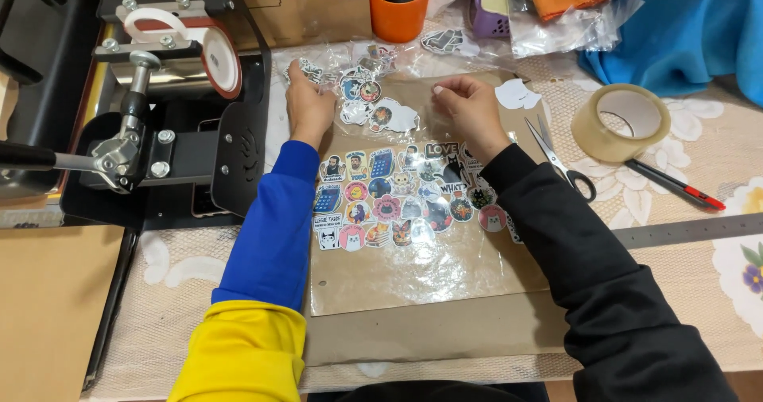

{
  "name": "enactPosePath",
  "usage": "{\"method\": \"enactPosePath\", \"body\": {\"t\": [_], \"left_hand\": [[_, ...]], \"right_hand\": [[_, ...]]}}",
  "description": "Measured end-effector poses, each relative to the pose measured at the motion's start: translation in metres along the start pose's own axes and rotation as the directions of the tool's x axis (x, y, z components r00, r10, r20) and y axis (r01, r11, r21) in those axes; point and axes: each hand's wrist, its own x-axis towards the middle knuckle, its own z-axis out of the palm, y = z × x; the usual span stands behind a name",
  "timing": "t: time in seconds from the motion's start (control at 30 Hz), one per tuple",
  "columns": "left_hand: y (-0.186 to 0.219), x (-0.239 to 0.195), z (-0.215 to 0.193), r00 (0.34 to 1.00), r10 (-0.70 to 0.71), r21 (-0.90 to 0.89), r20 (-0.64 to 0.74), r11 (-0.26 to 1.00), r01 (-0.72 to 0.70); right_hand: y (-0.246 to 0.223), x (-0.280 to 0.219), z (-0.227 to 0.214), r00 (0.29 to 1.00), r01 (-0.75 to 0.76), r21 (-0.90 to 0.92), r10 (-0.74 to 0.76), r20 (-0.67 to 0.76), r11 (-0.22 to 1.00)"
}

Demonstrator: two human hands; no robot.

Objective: The person cuts out various stickers from a sheet using scissors. They peel the backing off each sticker and place it onto a clear plastic sheet laid over a cardboard surface.

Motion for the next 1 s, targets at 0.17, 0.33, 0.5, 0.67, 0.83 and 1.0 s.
{"method": "enactPosePath", "body": {"t": [0.17,0.33,0.5,0.67,0.83,1.0], "left_hand": [[0.022,0.004,-0.007,0.993,0.018,-0.231,-0.115,0.972,-0.045],[0.048,-0.011,-0.034,0.956,0.269,-0.286,-0.118,0.912,-0.292],[0.065,-0.016,-0.062,0.817,0.531,-0.179,-0.224,0.802,-0.570],[0.079,-0.017,-0.080,0.796,0.563,-0.142,-0.221,0.789,-0.597],[0.113,-0.030,-0.103,0.674,0.694,-0.044,-0.252,0.688,-0.725],[0.127,-0.031,-0.113,0.542,0.811,0.101,-0.218,0.571,-0.814]], "right_hand": [[-0.021,-0.008,-0.001,0.998,-0.065,0.273,0.057,0.037,0.960],[-0.035,-0.027,0.001,0.949,-0.316,0.425,0.286,0.134,0.848],[-0.023,-0.031,0.012,0.938,-0.346,0.347,0.310,0.156,0.872],[0.003,-0.017,0.018,0.950,-0.301,0.336,0.250,0.187,0.892],[-0.006,-0.024,0.016,0.946,-0.245,0.285,0.164,0.281,0.927],[0.001,-0.016,0.016,0.936,-0.339,0.249,0.299,0.186,0.907]]}}
